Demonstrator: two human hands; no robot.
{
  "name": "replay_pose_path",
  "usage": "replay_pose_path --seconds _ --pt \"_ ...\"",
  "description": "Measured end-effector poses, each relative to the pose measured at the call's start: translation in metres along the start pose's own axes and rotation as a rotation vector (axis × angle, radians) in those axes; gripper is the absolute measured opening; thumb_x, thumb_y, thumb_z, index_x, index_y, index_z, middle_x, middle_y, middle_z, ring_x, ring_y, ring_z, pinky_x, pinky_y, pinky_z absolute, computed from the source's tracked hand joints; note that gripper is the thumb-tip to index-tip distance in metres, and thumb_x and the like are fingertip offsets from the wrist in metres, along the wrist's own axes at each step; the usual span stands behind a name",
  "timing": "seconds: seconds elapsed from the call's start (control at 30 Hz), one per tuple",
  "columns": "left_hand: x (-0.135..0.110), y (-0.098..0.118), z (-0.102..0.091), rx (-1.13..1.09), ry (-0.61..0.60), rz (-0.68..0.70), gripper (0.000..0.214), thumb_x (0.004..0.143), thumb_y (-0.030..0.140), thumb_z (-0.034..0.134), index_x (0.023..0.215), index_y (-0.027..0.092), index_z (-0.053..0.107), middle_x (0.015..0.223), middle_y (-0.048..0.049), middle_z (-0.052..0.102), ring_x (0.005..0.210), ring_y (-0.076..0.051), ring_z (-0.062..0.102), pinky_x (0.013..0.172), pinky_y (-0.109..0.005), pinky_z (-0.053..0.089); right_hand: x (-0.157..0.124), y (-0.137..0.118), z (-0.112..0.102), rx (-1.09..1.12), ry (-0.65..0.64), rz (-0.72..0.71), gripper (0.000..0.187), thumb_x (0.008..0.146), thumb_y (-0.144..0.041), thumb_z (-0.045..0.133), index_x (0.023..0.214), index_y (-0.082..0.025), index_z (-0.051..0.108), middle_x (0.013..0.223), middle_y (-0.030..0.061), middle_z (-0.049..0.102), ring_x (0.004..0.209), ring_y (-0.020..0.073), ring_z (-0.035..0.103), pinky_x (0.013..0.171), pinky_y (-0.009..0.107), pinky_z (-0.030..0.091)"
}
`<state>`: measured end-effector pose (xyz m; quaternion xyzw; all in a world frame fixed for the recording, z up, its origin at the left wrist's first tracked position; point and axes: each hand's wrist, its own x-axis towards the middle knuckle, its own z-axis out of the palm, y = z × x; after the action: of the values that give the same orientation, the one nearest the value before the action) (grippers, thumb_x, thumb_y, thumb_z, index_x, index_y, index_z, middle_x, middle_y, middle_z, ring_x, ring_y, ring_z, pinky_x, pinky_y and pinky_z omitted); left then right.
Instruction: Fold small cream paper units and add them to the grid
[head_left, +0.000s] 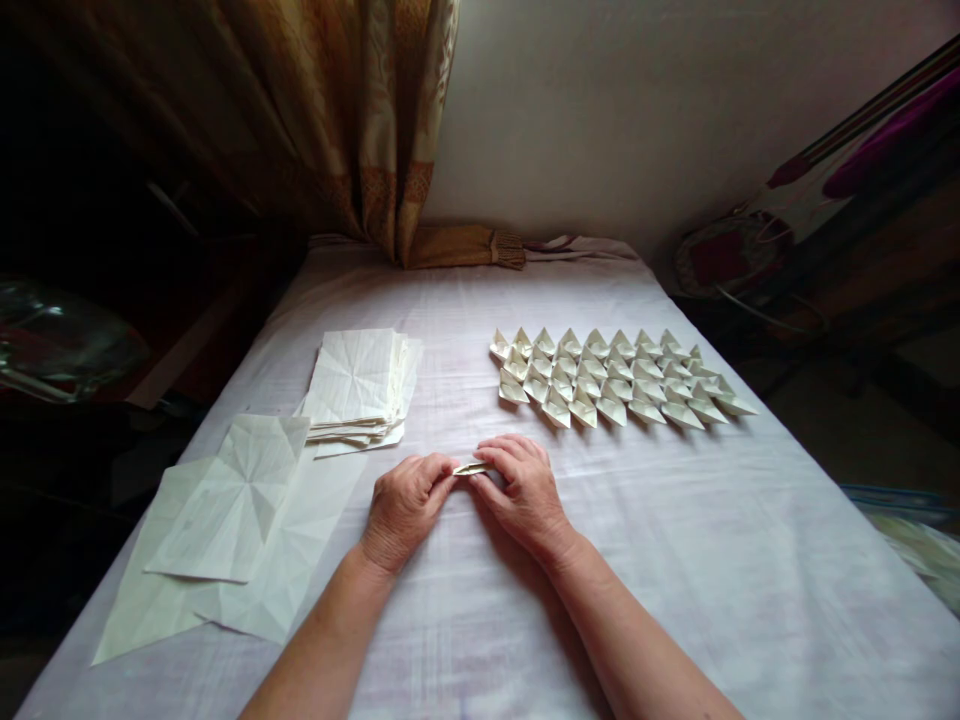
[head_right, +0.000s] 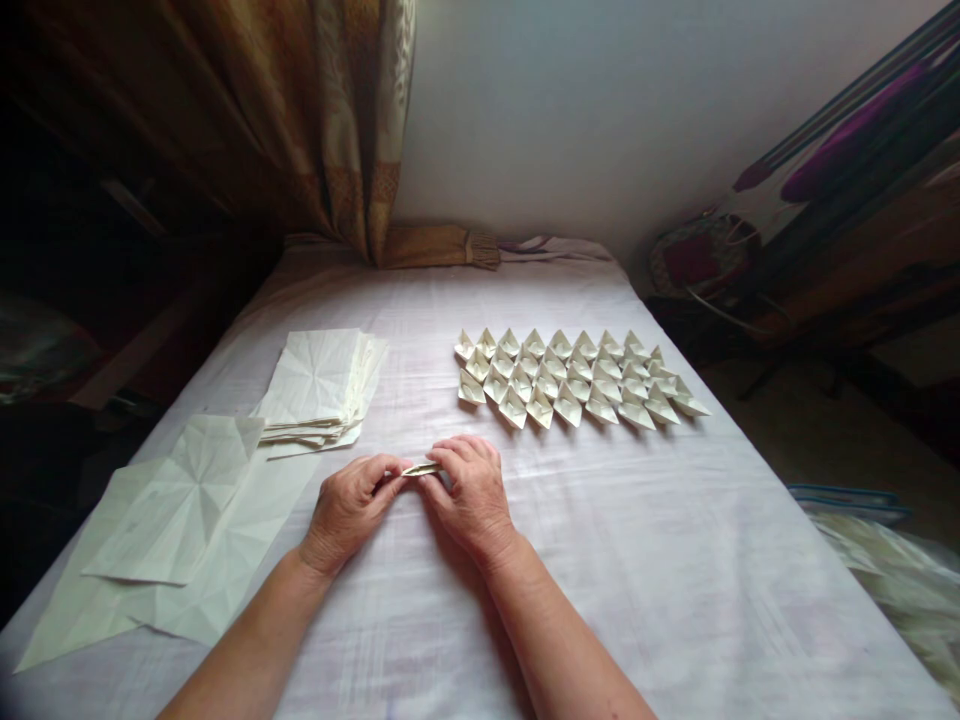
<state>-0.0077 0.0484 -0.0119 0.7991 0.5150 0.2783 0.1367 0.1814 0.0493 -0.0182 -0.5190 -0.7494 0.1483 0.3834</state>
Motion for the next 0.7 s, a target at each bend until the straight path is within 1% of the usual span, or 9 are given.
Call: replay_pose_path --seconds 0.1,0.2,0.27,0.33,0.4,0.53,0.7 --pt "-0.003 -0.001 0.003 0.020 0.020 0.065 0.008 0.092 0.024 0.058 0.096 0.023 0.065 0.083 0.0006 0.071 0.076 -0.015 0.064 0.071 -0.024 0.047 -0.001 0.001 0.000 -0.060 0.015 -0.011 0.009 0.086 -0.028 0.068 0.093 -0.024 0.070 0.096 0.0048 0.072 0.093 0.0232 0.060 0.086 0.039 0.039" --pt "-0.003 0.000 0.002 0.023 0.019 0.084 0.009 0.092 0.021 0.057 0.095 0.023 0.065 0.081 0.0004 0.071 0.074 -0.015 0.064 0.070 -0.025 0.047 -0.003 0.004 0.001 -0.119 0.030 -0.022 0.005 0.086 -0.027 0.069 0.089 -0.024 0.072 0.087 0.0032 0.072 0.083 0.0213 0.059 0.076 0.036 0.038" --pt "-0.001 0.003 0.000 0.000 0.004 0.043 0.007 0.090 0.021 0.057 0.091 0.022 0.065 0.078 0.0006 0.070 0.071 -0.015 0.064 0.067 -0.024 0.047 -0.004 0.007 0.001 -0.122 0.032 -0.040 0.005 0.087 -0.027 0.068 0.088 -0.024 0.073 0.081 0.0024 0.071 0.077 0.0193 0.058 0.072 0.033 0.037" --pt "0.002 0.005 -0.003 -0.045 -0.016 -0.030 0.006 0.089 0.024 0.059 0.088 0.022 0.064 0.075 0.0009 0.069 0.067 -0.014 0.064 0.064 -0.024 0.048 -0.005 0.009 0.001 -0.094 0.025 -0.071 0.008 0.089 -0.027 0.066 0.087 -0.025 0.073 0.076 0.0017 0.069 0.072 0.0173 0.057 0.069 0.031 0.037" --pt "0.004 0.006 -0.005 -0.113 -0.032 -0.083 0.008 0.087 0.028 0.061 0.090 0.021 0.066 0.079 0.0001 0.071 0.067 -0.014 0.066 0.064 -0.023 0.049 -0.005 0.009 0.001 -0.057 0.024 -0.104 0.011 0.091 -0.027 0.064 0.088 -0.024 0.073 0.072 0.0015 0.067 0.069 0.0159 0.056 0.066 0.029 0.038" --pt "0.006 0.005 -0.010 -0.280 -0.085 -0.104 0.015 0.087 0.032 0.063 0.094 0.022 0.072 0.090 -0.0019 0.076 0.081 -0.016 0.070 0.074 -0.024 0.053 -0.003 0.005 0.000 -0.003 0.044 -0.183 0.015 0.094 -0.026 0.058 0.090 -0.023 0.073 0.072 0.0021 0.066 0.066 0.0149 0.053 0.064 0.028 0.040" --pt "0.008 0.005 -0.014 -0.513 -0.138 -0.150 0.018 0.087 0.032 0.063 0.090 0.020 0.076 0.089 -0.0027 0.078 0.080 -0.017 0.072 0.075 -0.024 0.056 0.001 -0.003 -0.002 0.013 0.091 -0.259 0.017 0.095 -0.022 0.056 0.093 -0.024 0.073 0.074 0.0025 0.068 0.067 0.0146 0.053 0.065 0.028 0.042"
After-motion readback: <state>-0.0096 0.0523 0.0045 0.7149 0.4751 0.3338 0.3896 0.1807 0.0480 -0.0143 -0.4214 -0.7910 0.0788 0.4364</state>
